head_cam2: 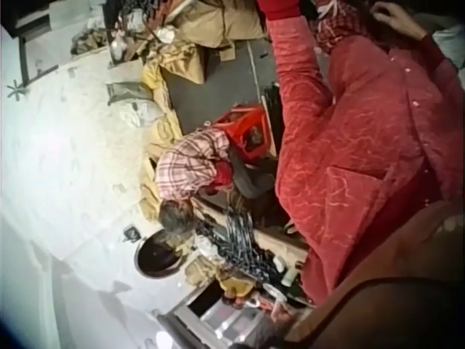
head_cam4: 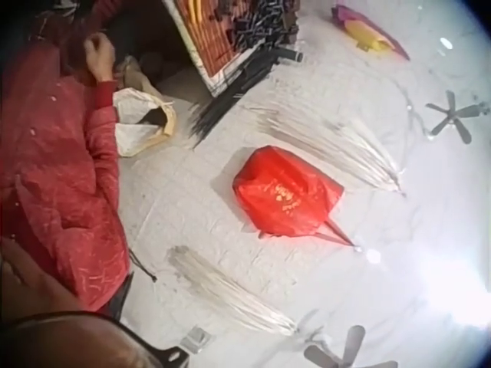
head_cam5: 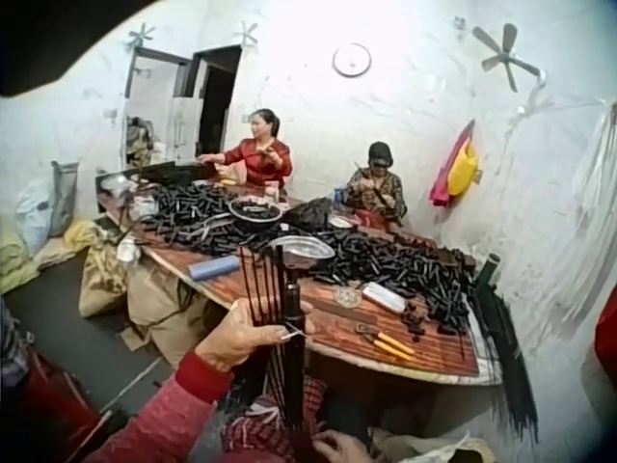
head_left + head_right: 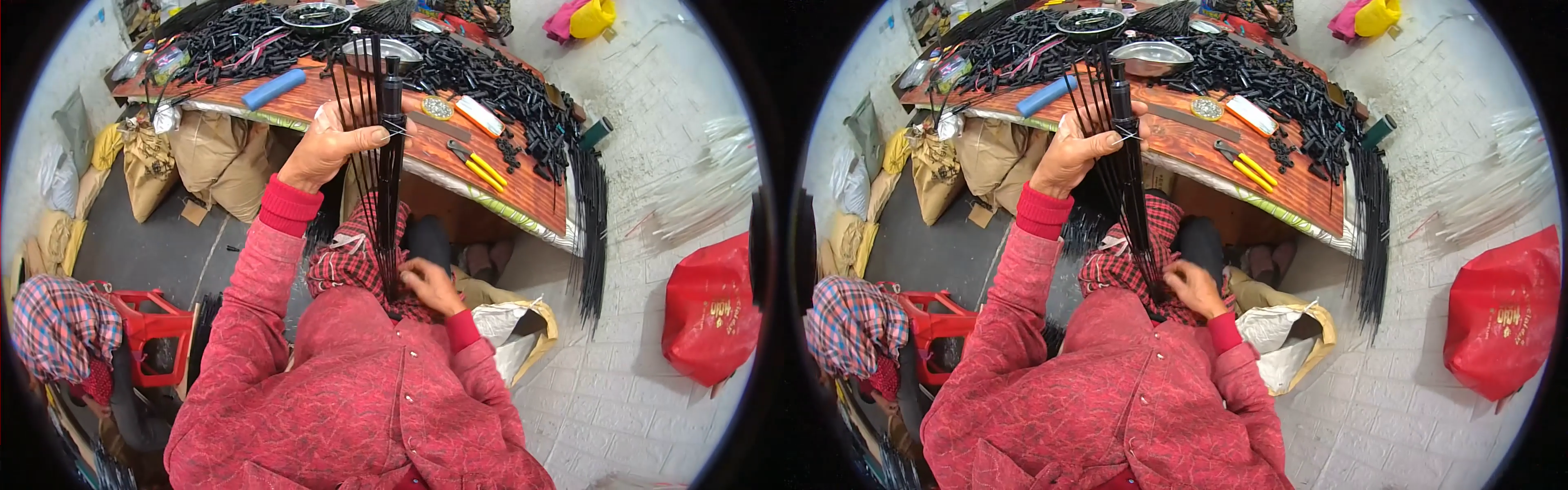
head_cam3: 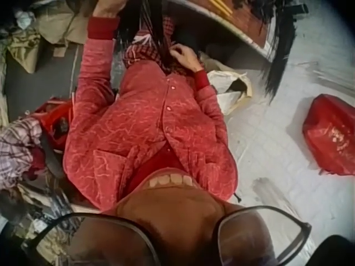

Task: Assembling black wire components into a plastic frame at a workstation on a production floor.

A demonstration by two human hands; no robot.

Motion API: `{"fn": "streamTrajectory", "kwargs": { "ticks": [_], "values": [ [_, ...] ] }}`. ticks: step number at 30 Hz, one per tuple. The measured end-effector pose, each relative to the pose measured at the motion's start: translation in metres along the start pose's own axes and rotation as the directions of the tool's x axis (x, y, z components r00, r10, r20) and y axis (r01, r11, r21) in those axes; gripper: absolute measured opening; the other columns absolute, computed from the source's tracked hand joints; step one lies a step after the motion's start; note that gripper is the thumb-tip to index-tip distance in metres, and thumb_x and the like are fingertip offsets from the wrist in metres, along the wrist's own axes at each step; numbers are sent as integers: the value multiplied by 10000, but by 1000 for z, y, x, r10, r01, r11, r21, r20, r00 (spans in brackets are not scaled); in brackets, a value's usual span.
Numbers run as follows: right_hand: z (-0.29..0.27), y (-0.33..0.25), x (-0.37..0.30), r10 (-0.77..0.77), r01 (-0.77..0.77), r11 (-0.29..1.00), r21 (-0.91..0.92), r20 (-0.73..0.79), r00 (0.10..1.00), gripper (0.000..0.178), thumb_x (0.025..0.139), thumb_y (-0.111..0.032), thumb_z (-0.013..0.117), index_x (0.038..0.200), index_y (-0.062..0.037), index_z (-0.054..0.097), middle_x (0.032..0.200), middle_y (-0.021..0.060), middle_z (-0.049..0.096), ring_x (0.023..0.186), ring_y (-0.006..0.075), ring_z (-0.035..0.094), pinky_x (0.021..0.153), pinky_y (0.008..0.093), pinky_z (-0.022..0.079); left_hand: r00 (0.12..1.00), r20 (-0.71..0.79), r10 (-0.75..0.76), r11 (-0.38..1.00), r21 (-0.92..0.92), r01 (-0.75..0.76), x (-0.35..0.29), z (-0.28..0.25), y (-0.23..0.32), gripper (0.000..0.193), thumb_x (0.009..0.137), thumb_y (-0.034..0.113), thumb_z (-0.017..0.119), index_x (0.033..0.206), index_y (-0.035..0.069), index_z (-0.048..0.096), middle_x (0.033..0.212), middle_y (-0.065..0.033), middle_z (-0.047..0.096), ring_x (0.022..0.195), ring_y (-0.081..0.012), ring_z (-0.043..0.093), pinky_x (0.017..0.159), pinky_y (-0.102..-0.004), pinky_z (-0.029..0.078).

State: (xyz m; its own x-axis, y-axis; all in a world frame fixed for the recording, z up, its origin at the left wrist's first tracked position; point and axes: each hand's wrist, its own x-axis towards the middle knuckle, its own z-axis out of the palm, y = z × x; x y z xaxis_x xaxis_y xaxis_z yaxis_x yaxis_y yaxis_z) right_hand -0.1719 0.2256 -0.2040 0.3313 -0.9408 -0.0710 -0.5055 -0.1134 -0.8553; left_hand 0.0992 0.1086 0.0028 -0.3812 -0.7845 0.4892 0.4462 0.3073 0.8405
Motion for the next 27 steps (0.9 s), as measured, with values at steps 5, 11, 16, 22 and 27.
{"fn": "streamTrajectory", "kwargs": {
  "ticks": [5,11,16,22,27],
  "values": [
    [-37,-131,35,-182,196,971,136,-106,978,284,954,-168,574,1161,26,579,1017,79,641,918,132,612,827,277,498,1000,1,12,996,-91,-12,-10,-14,-3,495,795,166,765,1207,-34,578,1010,-112,695,920,-186,669,863,-312,519],
    [-34,-187,62,-317,348,921,175,-182,931,461,984,-349,550,1259,19,515,1079,93,617,967,148,579,858,291,473,994,-106,-10,1000,15,12,-9,-7,6,397,791,108,761,1142,-22,626,1018,-87,694,893,-149,656,847,-290,515],
    [-24,-198,76,-311,358,913,193,-237,920,464,993,-417,496,1124,21,578,925,136,656,843,167,600,769,300,472,979,-200,-37,998,39,46,-9,4,12,351,777,46,767,1105,-7,655,1006,-60,694,874,-116,642,817,-265,516],
    [-9,-189,91,-221,243,691,681,-121,968,570,987,-525,439,1133,14,554,897,99,652,814,156,639,759,275,510,966,-257,-24,999,22,30,-8,8,11,283,763,14,763,1031,16,673,919,-37,696,805,-94,634,756,-252,515],
    [-7,-186,91,-157,191,668,719,-114,981,582,978,-541,429,1121,13,537,901,118,656,755,169,653,713,292,546,963,-265,-54,998,8,58,-7,11,9,269,759,8,764,1013,25,675,898,-27,691,782,-89,630,730,-245,512]
  ]
}}
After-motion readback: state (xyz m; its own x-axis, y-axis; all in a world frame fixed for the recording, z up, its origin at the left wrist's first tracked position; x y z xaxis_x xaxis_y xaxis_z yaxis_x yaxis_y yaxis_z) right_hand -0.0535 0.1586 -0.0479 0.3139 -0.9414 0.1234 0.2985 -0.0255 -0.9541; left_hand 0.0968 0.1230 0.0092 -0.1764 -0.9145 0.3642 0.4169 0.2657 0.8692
